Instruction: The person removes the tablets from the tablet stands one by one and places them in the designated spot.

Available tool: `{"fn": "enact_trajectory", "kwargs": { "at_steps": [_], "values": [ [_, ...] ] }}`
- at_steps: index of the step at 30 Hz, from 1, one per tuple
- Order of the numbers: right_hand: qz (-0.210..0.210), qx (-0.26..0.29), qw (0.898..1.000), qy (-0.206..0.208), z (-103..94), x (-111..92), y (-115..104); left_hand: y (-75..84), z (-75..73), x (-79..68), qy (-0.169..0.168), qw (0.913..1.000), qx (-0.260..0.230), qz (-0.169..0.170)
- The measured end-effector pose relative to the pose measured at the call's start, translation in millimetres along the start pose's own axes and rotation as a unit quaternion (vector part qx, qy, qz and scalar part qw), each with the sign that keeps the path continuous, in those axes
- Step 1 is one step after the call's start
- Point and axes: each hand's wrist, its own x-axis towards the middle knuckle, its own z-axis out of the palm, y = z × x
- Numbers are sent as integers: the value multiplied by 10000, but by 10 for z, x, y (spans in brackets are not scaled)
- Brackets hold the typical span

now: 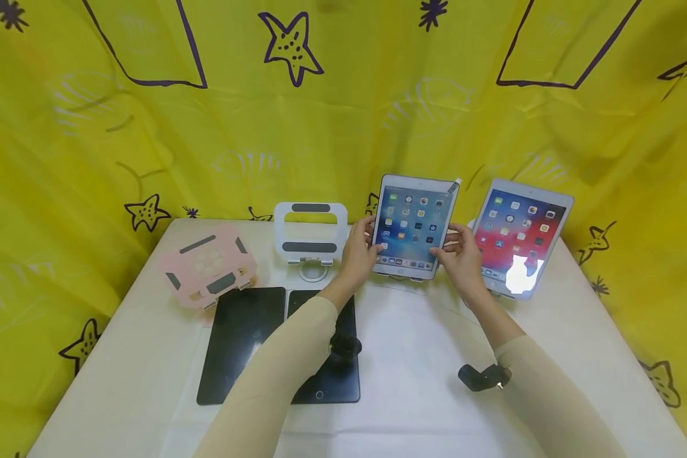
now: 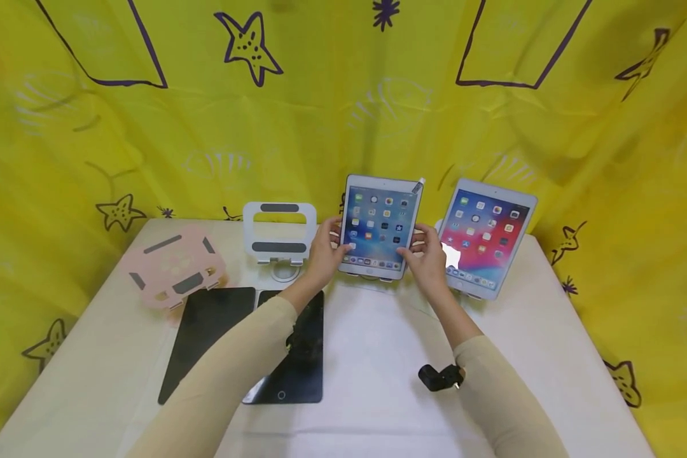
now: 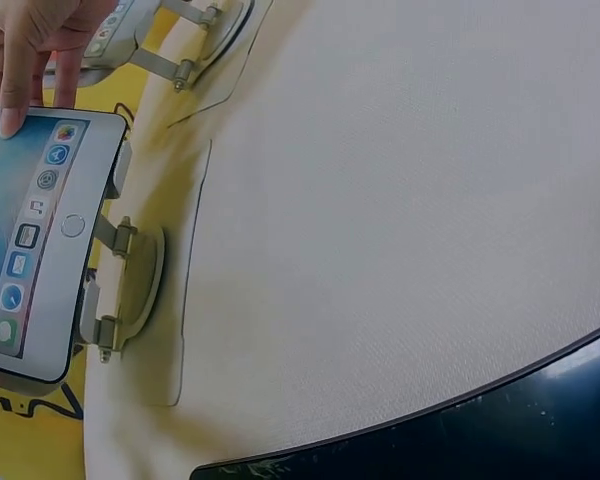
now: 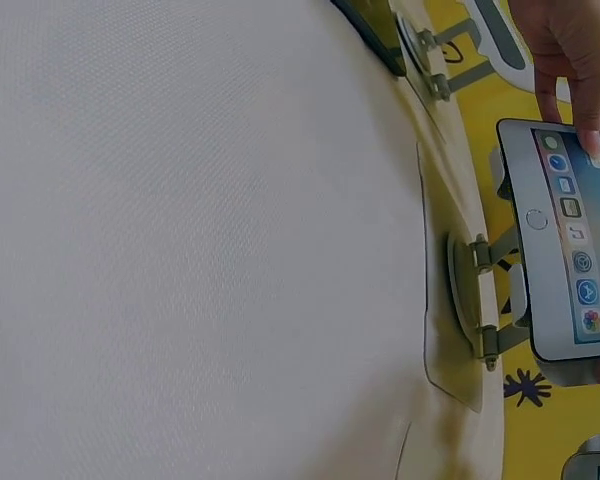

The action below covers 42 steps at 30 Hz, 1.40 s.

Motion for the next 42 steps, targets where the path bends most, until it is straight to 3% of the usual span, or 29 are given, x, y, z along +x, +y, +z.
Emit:
{"fn": "enact_trajectory", "kwargs": {
  "at_steps": [13, 21, 25, 30, 42],
  "values": [
    [-119, -70, 9998, -141, -80, -103, -153, 87, -173, -115, -55, 9984, -552, 60],
    [-215, -102, 9989, -391, -150, -309, -243, 53, -305, -255, -462, 9970, -576, 251],
    [-262, -187, 9982, -497, -198, -413, -280, 55, -348, -352, -629, 9957, -654, 161],
    [-146, -256, 9976, -629, -248, -533, -285, 60, -378, -471, -810, 9941, -707, -156],
    [650, 42, 9891, -1317, -297, -790, -197, -107, -374, -799, -1339, 9856, -989, -283]
  ]
}}
